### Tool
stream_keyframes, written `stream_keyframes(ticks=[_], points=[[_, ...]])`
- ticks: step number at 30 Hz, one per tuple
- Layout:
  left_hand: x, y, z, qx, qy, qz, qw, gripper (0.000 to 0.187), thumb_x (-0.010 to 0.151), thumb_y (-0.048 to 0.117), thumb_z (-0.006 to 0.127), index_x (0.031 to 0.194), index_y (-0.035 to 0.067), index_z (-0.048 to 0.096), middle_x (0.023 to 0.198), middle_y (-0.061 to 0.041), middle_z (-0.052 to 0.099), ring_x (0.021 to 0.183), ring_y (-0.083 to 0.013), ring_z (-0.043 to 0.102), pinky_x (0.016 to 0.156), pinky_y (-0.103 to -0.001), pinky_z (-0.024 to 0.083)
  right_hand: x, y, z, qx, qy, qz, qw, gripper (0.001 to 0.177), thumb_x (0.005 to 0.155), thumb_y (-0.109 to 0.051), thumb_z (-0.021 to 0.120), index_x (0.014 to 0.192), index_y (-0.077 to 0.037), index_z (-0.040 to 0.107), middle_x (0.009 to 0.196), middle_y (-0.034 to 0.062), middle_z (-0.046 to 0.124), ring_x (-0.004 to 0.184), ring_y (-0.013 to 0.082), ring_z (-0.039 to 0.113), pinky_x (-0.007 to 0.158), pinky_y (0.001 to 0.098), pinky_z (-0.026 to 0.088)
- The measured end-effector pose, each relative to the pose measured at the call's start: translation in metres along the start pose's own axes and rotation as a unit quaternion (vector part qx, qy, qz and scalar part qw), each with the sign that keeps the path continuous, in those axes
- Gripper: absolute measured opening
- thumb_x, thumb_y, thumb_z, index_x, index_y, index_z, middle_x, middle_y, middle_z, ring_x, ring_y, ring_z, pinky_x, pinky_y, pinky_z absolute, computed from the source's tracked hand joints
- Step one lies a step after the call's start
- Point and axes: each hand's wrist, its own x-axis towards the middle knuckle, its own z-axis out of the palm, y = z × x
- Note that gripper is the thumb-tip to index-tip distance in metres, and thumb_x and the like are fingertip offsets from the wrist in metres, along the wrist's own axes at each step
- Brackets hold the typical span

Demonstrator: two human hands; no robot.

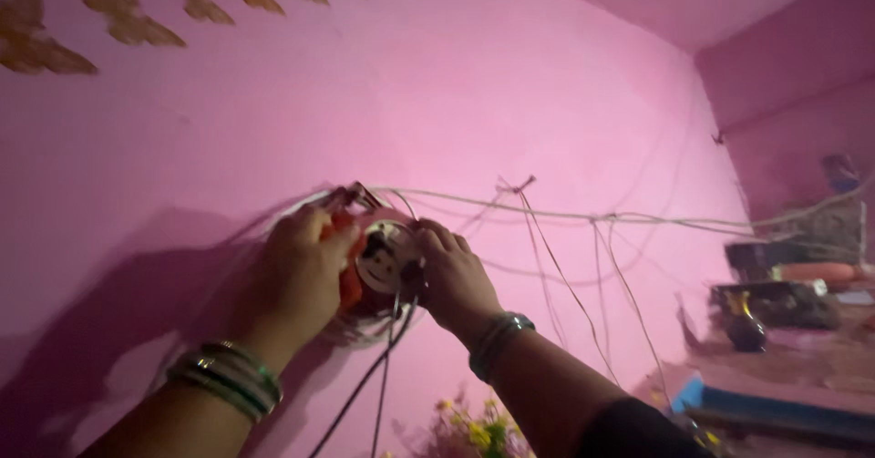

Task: The person wipes down an extension cord reel, a small electronic device, and a DVD player with a red cloth, lifting the DVD player to wipe its underside and the surface beneath it.

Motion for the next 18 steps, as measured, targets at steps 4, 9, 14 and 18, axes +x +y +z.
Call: stream_keyframes(ticks=[4, 9, 14, 18], points=[[0.044, -0.005, -0.005, 0.208, 0.076, 0.220, 0.950, 0.035, 0.092, 0.020, 0.059, 0.122, 0.007, 0.070, 0.118, -0.015, 0.065, 0.104, -0.0307, 0.062, 0.089, -0.043, 0.056, 0.004, -0.003, -0.004, -0.016, -0.032, 0.020, 0.999, 0.076, 0.065, -0.022, 0.090, 0.131, -0.010, 0.055, 0.144, 0.0063, 0.055, 0.131, 0.0323, 0.053, 0.104, 0.0456, 0.046], [0.055, -0.023, 0.037, 0.286, 0.103, 0.211, 0.929, 0.026, 0.096, 0.025, 0.057, 0.113, 0.012, 0.071, 0.125, -0.009, 0.063, 0.111, -0.0321, 0.061, 0.093, -0.046, 0.054, 0.004, -0.006, -0.006, -0.046, -0.048, 0.048, 0.997, 0.091, 0.066, -0.027, 0.091, 0.142, -0.009, 0.045, 0.144, 0.0072, 0.053, 0.131, 0.0304, 0.052, 0.103, 0.0464, 0.045], [0.045, -0.022, 0.064, 0.098, 0.187, 0.049, 0.976, 0.033, 0.101, 0.025, 0.056, 0.122, 0.000, 0.064, 0.120, -0.025, 0.060, 0.102, -0.0389, 0.061, 0.082, -0.049, 0.055, 0.002, -0.005, -0.005, -0.051, -0.052, 0.050, 0.996, 0.086, 0.069, -0.026, 0.089, 0.141, -0.011, 0.046, 0.145, 0.0065, 0.052, 0.132, 0.0302, 0.052, 0.103, 0.0470, 0.044], [0.014, -0.015, 0.065, 0.156, 0.239, 0.080, 0.955, 0.025, 0.104, 0.017, 0.052, 0.117, -0.001, 0.064, 0.112, -0.023, 0.063, 0.102, -0.0390, 0.062, 0.083, -0.047, 0.056, 0.001, -0.004, -0.004, -0.051, -0.050, 0.054, 0.996, 0.083, 0.072, -0.028, 0.087, 0.142, -0.010, 0.045, 0.145, 0.0069, 0.052, 0.132, 0.0307, 0.051, 0.104, 0.0474, 0.043]])
